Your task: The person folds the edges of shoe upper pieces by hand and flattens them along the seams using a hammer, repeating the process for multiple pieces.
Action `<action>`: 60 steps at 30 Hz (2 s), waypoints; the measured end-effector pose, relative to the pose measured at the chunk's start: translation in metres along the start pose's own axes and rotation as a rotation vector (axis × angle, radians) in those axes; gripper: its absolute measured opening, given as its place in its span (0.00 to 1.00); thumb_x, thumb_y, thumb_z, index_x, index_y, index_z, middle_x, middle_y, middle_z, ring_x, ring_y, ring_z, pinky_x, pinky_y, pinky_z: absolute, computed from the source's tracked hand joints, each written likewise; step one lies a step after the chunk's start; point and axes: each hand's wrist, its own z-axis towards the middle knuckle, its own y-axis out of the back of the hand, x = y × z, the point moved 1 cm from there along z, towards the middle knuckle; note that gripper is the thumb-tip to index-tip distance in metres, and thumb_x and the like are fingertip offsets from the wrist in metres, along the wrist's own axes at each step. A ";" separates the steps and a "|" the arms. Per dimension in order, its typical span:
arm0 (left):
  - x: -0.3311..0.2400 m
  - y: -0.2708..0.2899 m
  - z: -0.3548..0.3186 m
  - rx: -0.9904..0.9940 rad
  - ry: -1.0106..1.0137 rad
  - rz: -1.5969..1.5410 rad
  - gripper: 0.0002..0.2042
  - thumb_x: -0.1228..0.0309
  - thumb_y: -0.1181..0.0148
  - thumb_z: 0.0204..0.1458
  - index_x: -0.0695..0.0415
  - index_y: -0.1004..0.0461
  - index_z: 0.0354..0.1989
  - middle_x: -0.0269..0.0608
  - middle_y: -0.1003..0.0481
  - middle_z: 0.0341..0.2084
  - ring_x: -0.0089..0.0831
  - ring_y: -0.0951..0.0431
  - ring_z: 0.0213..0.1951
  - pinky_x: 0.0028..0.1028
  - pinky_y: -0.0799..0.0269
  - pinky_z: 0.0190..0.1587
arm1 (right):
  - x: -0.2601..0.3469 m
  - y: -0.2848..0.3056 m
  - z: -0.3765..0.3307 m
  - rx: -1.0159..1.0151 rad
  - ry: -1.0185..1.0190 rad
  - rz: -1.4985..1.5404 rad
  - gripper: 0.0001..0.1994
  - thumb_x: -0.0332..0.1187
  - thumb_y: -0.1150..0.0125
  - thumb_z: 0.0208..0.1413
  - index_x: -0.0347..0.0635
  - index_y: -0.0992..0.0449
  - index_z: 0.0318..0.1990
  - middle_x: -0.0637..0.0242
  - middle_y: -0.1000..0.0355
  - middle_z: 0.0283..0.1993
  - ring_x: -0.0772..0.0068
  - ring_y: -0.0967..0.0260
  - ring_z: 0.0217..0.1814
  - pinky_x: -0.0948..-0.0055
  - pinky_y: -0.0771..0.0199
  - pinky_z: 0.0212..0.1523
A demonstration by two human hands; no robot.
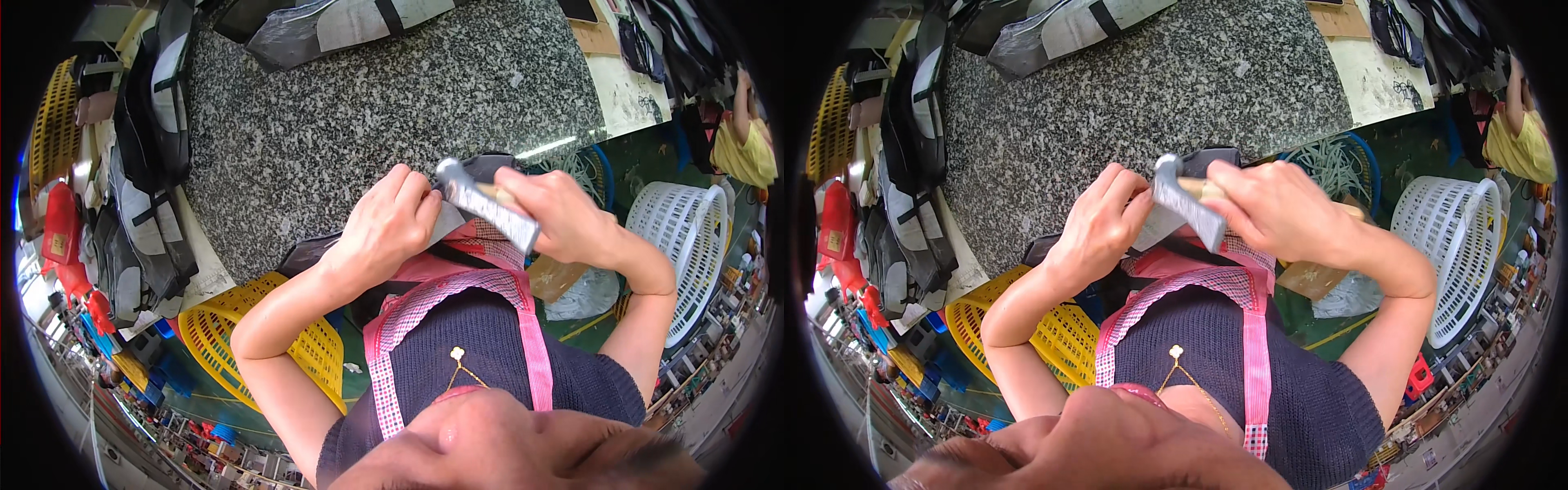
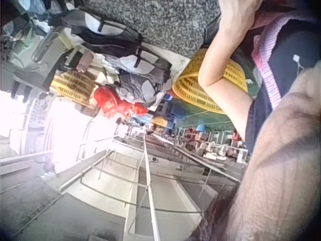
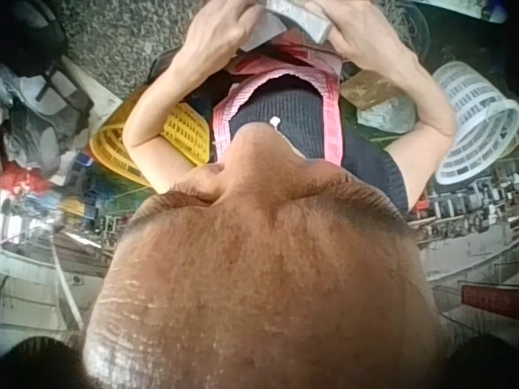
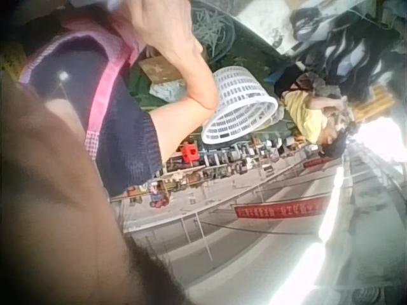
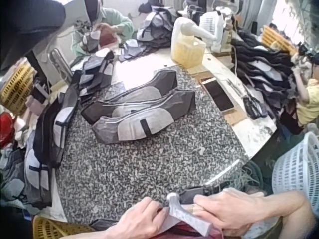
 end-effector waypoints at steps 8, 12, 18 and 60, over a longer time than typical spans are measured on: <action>0.014 -0.018 0.050 -0.147 0.041 -0.130 0.09 0.79 0.38 0.46 0.63 0.22 0.37 0.45 0.26 0.33 0.43 0.25 0.38 0.36 0.25 0.40 | -0.003 0.017 -0.012 -0.369 -0.151 0.057 0.09 0.31 0.45 0.58 0.34 0.33 0.40 0.43 0.30 0.27 0.33 0.30 0.34 0.51 0.30 0.30; 0.020 -0.006 0.065 -0.151 0.215 -0.304 0.06 0.74 0.34 0.50 0.64 0.20 0.33 0.44 0.24 0.28 0.40 0.21 0.34 0.33 0.24 0.38 | -0.021 0.013 -0.008 -0.260 -0.252 0.015 0.09 0.32 0.47 0.61 0.37 0.28 0.43 0.43 0.29 0.32 0.35 0.30 0.33 0.45 0.31 0.31; 0.021 -0.006 0.043 -0.160 0.264 -0.408 0.08 0.78 0.32 0.47 0.63 0.18 0.37 0.44 0.27 0.25 0.37 0.24 0.28 0.32 0.28 0.31 | -0.020 0.023 -0.007 -0.293 -0.174 0.053 0.09 0.32 0.48 0.63 0.36 0.27 0.43 0.47 0.29 0.31 0.37 0.29 0.32 0.47 0.31 0.30; 0.005 -0.010 -0.006 -0.210 0.063 0.034 0.14 0.77 0.38 0.44 0.65 0.22 0.42 0.41 0.30 0.31 0.37 0.28 0.36 0.31 0.25 0.34 | 0.015 0.016 0.006 -0.317 -0.008 0.097 0.07 0.26 0.48 0.56 0.35 0.31 0.41 0.46 0.30 0.23 0.34 0.29 0.32 0.54 0.30 0.27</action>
